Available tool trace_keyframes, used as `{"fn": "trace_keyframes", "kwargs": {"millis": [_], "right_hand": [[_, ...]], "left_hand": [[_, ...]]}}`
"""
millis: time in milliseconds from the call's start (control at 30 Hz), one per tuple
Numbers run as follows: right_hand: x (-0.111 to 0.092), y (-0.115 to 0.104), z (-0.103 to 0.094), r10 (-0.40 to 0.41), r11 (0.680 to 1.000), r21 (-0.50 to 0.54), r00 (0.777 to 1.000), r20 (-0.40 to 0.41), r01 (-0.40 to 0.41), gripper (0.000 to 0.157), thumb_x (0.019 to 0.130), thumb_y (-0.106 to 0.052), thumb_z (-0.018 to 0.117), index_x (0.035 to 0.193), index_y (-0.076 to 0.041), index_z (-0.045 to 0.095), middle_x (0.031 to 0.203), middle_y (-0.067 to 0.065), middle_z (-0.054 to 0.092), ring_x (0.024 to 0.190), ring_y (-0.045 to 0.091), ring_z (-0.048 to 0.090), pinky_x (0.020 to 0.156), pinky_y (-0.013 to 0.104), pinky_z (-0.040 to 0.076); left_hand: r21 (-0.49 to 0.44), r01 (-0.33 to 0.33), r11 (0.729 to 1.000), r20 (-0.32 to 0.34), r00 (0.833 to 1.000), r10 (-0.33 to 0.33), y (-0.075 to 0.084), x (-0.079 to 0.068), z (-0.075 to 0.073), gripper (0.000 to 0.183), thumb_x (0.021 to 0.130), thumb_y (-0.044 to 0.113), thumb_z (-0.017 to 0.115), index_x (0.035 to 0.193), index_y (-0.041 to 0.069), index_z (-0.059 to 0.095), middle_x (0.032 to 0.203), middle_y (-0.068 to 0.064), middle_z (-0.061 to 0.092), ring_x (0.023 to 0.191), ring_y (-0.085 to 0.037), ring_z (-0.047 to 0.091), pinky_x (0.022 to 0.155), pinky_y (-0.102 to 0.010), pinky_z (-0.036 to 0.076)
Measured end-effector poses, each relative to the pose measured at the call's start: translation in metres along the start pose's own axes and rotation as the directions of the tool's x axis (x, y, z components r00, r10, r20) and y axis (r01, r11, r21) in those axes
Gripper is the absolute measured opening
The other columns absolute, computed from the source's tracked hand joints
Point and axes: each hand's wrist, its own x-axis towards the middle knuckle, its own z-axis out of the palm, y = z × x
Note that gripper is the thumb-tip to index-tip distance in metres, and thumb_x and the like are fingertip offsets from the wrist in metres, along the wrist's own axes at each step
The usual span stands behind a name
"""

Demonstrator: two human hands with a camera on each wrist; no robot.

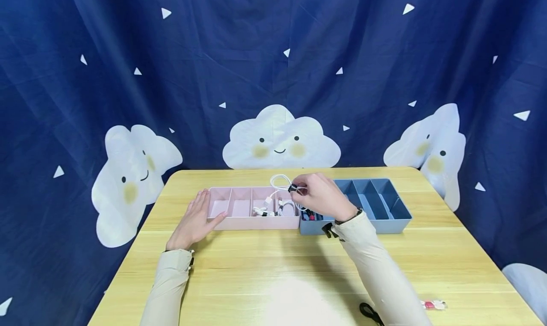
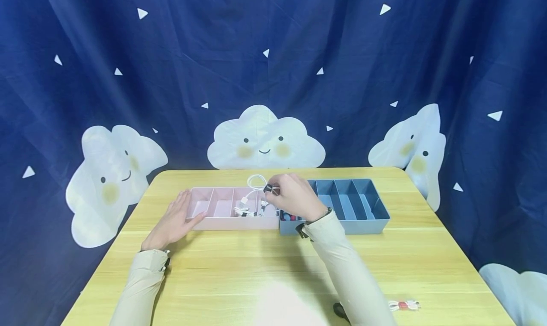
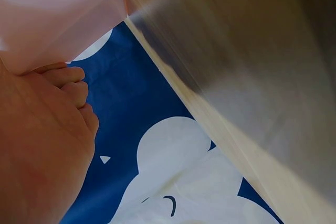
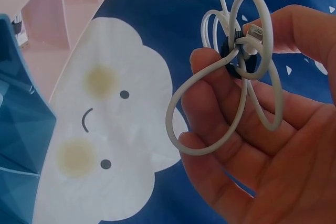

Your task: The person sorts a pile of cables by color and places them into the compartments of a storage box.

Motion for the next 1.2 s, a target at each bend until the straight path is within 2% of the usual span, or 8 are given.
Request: {"fn": "trace_keyframes", "kwargs": {"millis": [200,633,1067,1200], "right_hand": [[0.008,-0.003,0.005,-0.013,1.0,0.013,1.0,0.006,0.013,0.031,0.087,-0.018,0.066,0.065,-0.019,0.044,0.061,-0.009,0.028,0.051,0.006,0.026,0.052,0.023,0.018],[0.021,-0.01,0.012,-0.024,1.0,0.003,1.0,0.01,0.024,0.023,0.085,-0.018,0.065,0.067,-0.019,0.049,0.06,-0.01,0.029,0.051,0.006,0.026,0.051,0.024,0.017],[0.031,-0.012,0.019,-0.048,0.999,0.023,0.999,0.021,0.048,0.027,0.086,-0.013,0.063,0.065,-0.018,0.046,0.06,-0.01,0.03,0.049,0.004,0.027,0.049,0.022,0.018],[0.035,-0.013,0.022,-0.045,0.999,0.018,0.999,0.031,0.045,0.026,0.086,-0.015,0.064,0.066,-0.018,0.049,0.059,-0.01,0.031,0.05,0.004,0.028,0.049,0.022,0.019]], "left_hand": [[-0.002,0.002,1.0,0.001,1.0,-0.002,0.0,0.0,0.0,0.105,0.1,0.069,0.046,0.162,-0.008,0.012,0.173,-0.025,0.01,0.162,-0.043,0.008,0.131,-0.061,0.012],[0.002,0.004,1.0,0.002,1.0,-0.004,0.0,0.0,0.0,0.105,0.1,0.07,0.045,0.162,-0.009,0.013,0.173,-0.026,0.012,0.162,-0.043,0.009,0.131,-0.061,0.012],[0.0,0.007,1.0,0.008,1.0,-0.007,0.0,0.0,0.0,0.105,0.1,0.07,0.045,0.162,-0.009,0.013,0.173,-0.026,0.011,0.162,-0.043,0.008,0.131,-0.061,0.011],[0.001,0.005,1.0,0.003,1.0,-0.005,0.0,0.0,0.0,0.105,0.1,0.07,0.046,0.162,-0.009,0.014,0.173,-0.026,0.011,0.162,-0.043,0.008,0.131,-0.061,0.011]]}}
